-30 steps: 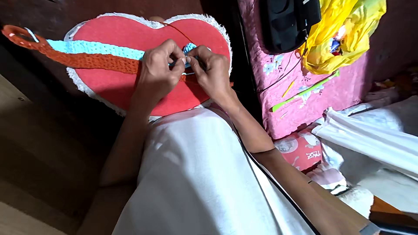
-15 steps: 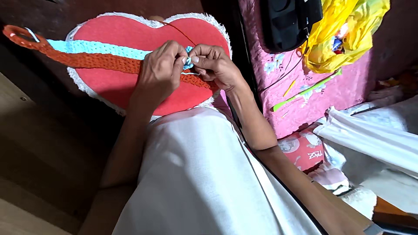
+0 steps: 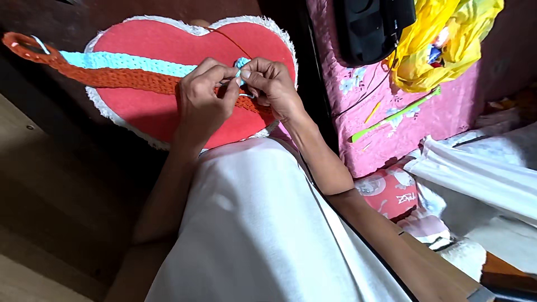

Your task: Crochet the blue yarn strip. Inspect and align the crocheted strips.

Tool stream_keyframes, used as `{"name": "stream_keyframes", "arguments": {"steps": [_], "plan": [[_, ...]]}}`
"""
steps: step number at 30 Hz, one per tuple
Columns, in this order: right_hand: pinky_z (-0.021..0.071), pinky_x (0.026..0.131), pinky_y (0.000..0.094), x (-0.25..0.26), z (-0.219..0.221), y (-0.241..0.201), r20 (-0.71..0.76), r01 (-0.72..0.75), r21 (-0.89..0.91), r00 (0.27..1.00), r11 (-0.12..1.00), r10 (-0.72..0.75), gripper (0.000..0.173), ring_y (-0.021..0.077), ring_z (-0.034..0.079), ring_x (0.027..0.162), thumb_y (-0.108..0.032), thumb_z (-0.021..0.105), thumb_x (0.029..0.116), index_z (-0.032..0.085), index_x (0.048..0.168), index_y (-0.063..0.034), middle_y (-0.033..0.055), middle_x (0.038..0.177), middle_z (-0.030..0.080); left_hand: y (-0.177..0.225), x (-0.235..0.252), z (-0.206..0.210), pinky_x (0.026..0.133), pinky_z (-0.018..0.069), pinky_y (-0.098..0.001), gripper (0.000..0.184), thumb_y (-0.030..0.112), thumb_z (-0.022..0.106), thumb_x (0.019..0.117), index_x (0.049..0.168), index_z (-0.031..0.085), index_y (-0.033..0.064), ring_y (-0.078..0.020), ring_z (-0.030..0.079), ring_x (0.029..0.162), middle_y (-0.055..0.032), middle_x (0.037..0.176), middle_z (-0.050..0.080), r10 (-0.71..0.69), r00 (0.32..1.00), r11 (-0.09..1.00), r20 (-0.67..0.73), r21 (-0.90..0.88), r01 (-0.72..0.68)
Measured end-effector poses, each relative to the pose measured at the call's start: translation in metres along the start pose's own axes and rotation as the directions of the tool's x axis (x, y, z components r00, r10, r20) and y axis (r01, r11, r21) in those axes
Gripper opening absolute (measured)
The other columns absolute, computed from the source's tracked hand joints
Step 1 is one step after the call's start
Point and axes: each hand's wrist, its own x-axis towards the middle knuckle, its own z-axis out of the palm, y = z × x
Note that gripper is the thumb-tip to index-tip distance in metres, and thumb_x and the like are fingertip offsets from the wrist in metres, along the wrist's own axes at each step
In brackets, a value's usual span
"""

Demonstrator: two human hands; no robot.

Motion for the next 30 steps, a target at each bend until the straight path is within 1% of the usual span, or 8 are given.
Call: {"name": "stream_keyframes", "arguments": {"steps": [5,7,12,14,17,22,27,30], "plan": [[0.0314,0.04,0.0149,-0.002,0.0,0.002,-0.013,0.023,-0.029,1.0,0.999,-0.023,0.011,-0.0006,0.04,0.044,-0.002,0.057,0.1002,0.064,0.092,-0.0005,-0.0041,0.059,0.052,0.001,0.0,-0.004,0.075,0.0492,-0.0221,0.022,0.014,0.057,0.101,0.101,0.073,-0.0006,-0.0113,0.064,0.083,-0.0129,0.095,0.069,-0.054,0.998,0.998,-0.011,0.037,0.054],[0.0313,0.041,0.0154,-0.002,-0.001,0.002,-0.032,0.041,-0.075,0.999,0.996,-0.044,0.012,-0.0001,0.04,0.045,-0.003,0.056,0.1012,0.064,0.092,-0.0005,-0.0041,0.059,0.051,0.001,-0.001,-0.011,0.078,0.0488,-0.0217,0.021,0.013,0.056,0.1008,0.1,0.072,-0.0004,-0.0112,0.063,0.087,-0.0133,0.099,0.069,-0.037,0.999,0.998,0.024,0.042,0.036],[0.039,0.049,0.0203,-0.001,0.0,0.009,-0.089,0.124,-0.327,0.983,0.937,-0.161,0.014,0.004,0.045,0.052,-0.006,0.051,0.1029,0.06,0.093,-0.0011,-0.0019,0.065,0.05,-0.002,-0.005,-0.02,0.091,0.0488,-0.0346,0.019,0.01,0.056,0.0979,0.096,0.072,0.0003,-0.024,0.061,0.103,-0.0168,0.108,0.064,0.086,0.978,0.995,0.19,0.027,-0.093],[0.0433,0.055,0.0243,0.0,-0.001,0.01,-0.112,0.132,-0.45,0.973,0.883,-0.202,0.015,0.0064,0.049,0.057,-0.008,0.05,0.1035,0.061,0.095,-0.0019,0.0001,0.07,0.054,-0.002,-0.005,-0.021,0.093,0.0469,-0.0425,0.021,0.011,0.054,0.0975,0.094,0.072,0.0012,-0.0309,0.059,0.107,-0.0183,0.111,0.063,0.078,0.964,0.99,0.256,0.097,-0.106],[0.05,0.064,0.0361,-0.004,-0.003,0.01,-0.127,0.113,-0.673,0.956,0.731,-0.264,0.018,0.0137,0.061,0.067,-0.012,0.051,0.1042,0.064,0.096,-0.0038,0.0038,0.075,0.062,0.0,-0.006,-0.021,0.093,0.0446,-0.049,0.023,0.011,0.05,0.0977,0.091,0.069,0.0013,-0.0364,0.058,0.107,-0.0197,0.112,0.062,0.064,0.951,0.977,0.303,0.177,-0.122],[0.0506,0.062,0.0437,-0.008,-0.004,0.018,-0.113,0.104,-0.819,0.935,0.564,-0.337,0.017,0.0218,0.064,0.067,-0.014,0.053,0.1032,0.066,0.098,-0.0028,0.0075,0.074,0.065,-0.001,-0.007,-0.017,0.089,0.0436,-0.0522,0.024,0.011,0.047,0.0968,0.089,0.066,0.0005,-0.0396,0.057,0.106,-0.0209,0.111,0.061,0.054,0.942,0.958,0.331,0.248,-0.142],[0.0511,0.062,0.0457,-0.008,-0.008,0.018,-0.093,0.102,-0.844,0.939,0.527,-0.33,0.017,0.023,0.066,0.068,-0.015,0.055,0.1024,0.068,0.099,-0.0038,0.0076,0.075,0.066,0.002,-0.006,-0.02,0.093,0.0429,-0.0525,0.025,0.014,0.049,0.0984,0.094,0.07,0.0022,-0.0377,0.057,0.11,-0.0189,0.113,0.062,0.005,0.936,0.968,0.351,0.234,-0.093],[0.0544,0.069,0.0443,-0.014,-0.02,0.005,-0.049,0.135,-0.841,0.945,0.524,-0.322,0.017,0.0207,0.069,0.076,-0.016,0.058,0.1011,0.071,0.103,-0.006,0.0075,0.087,0.071,-0.003,-0.002,-0.047,0.097,0.0477,-0.0482,0.027,0.021,0.055,0.101,0.108,0.074,0.0031,-0.0321,0.06,0.113,-0.0192,0.119,0.064,-0.001,0.965,0.988,0.263,0.148,-0.04]]}}
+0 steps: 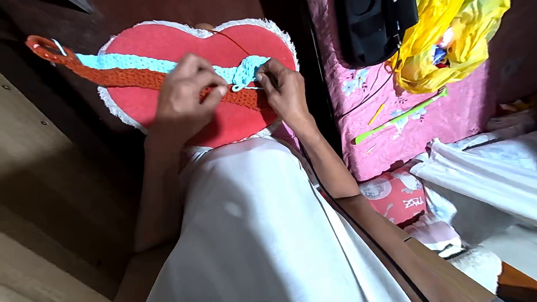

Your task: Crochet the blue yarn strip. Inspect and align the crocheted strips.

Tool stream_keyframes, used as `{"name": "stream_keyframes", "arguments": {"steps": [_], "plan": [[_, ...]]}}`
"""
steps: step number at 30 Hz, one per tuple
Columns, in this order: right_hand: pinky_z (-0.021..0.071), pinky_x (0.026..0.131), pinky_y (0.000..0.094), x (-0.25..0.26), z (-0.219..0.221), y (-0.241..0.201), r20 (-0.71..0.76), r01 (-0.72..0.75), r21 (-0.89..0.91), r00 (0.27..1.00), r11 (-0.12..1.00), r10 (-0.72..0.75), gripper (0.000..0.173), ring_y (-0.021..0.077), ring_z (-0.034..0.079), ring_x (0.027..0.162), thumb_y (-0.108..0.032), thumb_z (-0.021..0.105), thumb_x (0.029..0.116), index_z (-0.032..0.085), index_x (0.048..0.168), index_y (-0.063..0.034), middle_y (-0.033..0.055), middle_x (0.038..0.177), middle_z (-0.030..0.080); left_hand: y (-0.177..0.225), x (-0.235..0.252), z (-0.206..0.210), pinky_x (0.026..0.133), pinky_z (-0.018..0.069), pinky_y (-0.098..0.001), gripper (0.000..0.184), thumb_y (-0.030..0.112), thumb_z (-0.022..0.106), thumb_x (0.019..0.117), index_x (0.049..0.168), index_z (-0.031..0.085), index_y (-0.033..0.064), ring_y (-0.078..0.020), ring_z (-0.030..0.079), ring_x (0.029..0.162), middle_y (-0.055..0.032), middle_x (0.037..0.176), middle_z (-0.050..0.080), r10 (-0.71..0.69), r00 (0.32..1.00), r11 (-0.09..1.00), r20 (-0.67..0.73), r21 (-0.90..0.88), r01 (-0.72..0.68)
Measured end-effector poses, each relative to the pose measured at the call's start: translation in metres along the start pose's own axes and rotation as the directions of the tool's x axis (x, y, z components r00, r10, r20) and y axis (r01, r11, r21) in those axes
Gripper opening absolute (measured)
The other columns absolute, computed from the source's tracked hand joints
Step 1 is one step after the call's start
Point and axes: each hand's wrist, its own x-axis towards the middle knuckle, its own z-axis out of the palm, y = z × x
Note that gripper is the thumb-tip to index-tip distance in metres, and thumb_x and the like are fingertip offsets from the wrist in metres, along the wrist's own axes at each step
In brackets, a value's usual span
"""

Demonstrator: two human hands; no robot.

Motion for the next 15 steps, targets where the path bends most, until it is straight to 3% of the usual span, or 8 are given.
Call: {"name": "stream_keyframes", "arguments": {"steps": [3,5,7,9,11,13,15], "plan": [[0.0561,0.067,0.0425,-0.003,-0.016,0.004,-0.111,0.113,-0.118,0.986,0.987,-0.127,0.024,0.0244,0.069,0.085,-0.016,0.062,0.0989,0.071,0.118,-0.0052,0.0128,0.104,0.068,-0.031,-0.014,-0.04,0.105,0.0452,-0.048,0.04,0.035,0.054,0.104,0.123,0.07,0.0051,-0.0328,0.059,0.122,-0.0222,0.129,0.062,-0.17,0.959,0.977,-0.228,0.091,0.195],[0.0561,0.072,0.0427,0.0,-0.02,0.004,-0.128,0.151,-0.22,0.975,0.964,-0.182,0.033,0.028,0.067,0.096,-0.017,0.066,0.096,0.07,0.128,-0.0089,0.015,0.113,0.066,-0.053,-0.023,-0.056,0.107,0.0424,-0.0534,0.044,0.038,0.052,0.1036,0.127,0.067,0.0048,-0.0382,0.055,0.126,-0.0252,0.134,0.058,-0.347,0.848,0.882,-0.401,0.167,0.44],[0.0547,0.08,0.0456,0.003,-0.017,0.003,-0.078,0.2,-0.275,0.97,0.94,-0.229,0.04,0.033,0.064,0.105,-0.015,0.068,0.0926,0.069,0.132,-0.0114,0.0165,0.117,0.065,-0.066,-0.027,-0.061,0.109,0.0388,-0.0594,0.053,0.038,0.051,0.1015,0.138,0.058,0.0004,-0.0448,0.051,0.131,-0.0302,0.142,0.051,-0.507,0.714,0.761,-0.483,0.137,0.634],[0.0516,0.086,0.0505,0.006,-0.008,0.007,-0.013,0.243,-0.296,0.966,0.924,-0.258,0.038,0.0378,0.062,0.108,-0.014,0.067,0.0915,0.07,0.129,-0.0101,0.0181,0.12,0.066,-0.076,-0.027,-0.06,0.112,0.0352,-0.0614,0.069,0.046,0.055,0.0988,0.15,0.045,0.0013,-0.0458,0.045,0.138,-0.0309,0.149,0.045,-0.635,0.594,0.666,-0.494,0.039,0.745],[0.0511,0.087,0.0506,0.005,0.001,0.014,-0.013,0.275,-0.307,0.956,0.911,-0.293,0.025,0.0378,0.063,0.108,-0.014,0.066,0.0936,0.074,0.117,-0.0087,0.0171,0.117,0.068,-0.091,-0.026,-0.058,0.114,0.0327,-0.0602,0.082,0.054,0.059,0.0948,0.156,0.037,0.0033,-0.0433,0.043,0.141,-0.0296,0.151,0.044,-0.712,0.517,0.61,-0.474,-0.054,0.791],[0.0522,0.087,0.0487,0.002,0.001,0.02,-0.065,0.285,-0.256,0.948,0.923,-0.311,0.016,0.035,0.065,0.106,-0.012,0.064,0.0954,0.074,0.107,-0.0068,0.0156,0.11,0.069,-0.109,-0.027,-0.059,0.115,0.0348,-0.0578,0.077,0.053,0.06,0.0953,0.153,0.041,0.005,-0.0391,0.046,0.14,-0.0264,0.148,0.049,-0.756,0.482,0.589,-0.443,-0.141,0.795],[0.0544,0.087,0.0446,-0.006,-0.005,0.026,-0.123,0.241,-0.093,0.96,0.966,-0.252,0.015,0.029,0.066,0.101,-0.007,0.062,0.096,0.074,0.103,-0.0015,0.0153,0.104,0.07,-0.127,-0.029,-0.06,0.112,0.0403,-0.05,0.061,0.043,0.06,0.0976,0.146,0.052,0.0062,-0.0297,0.051,0.134,-0.0215,0.144,0.054,-0.796,0.454,0.578,-0.4,-0.282,0.766]]}}
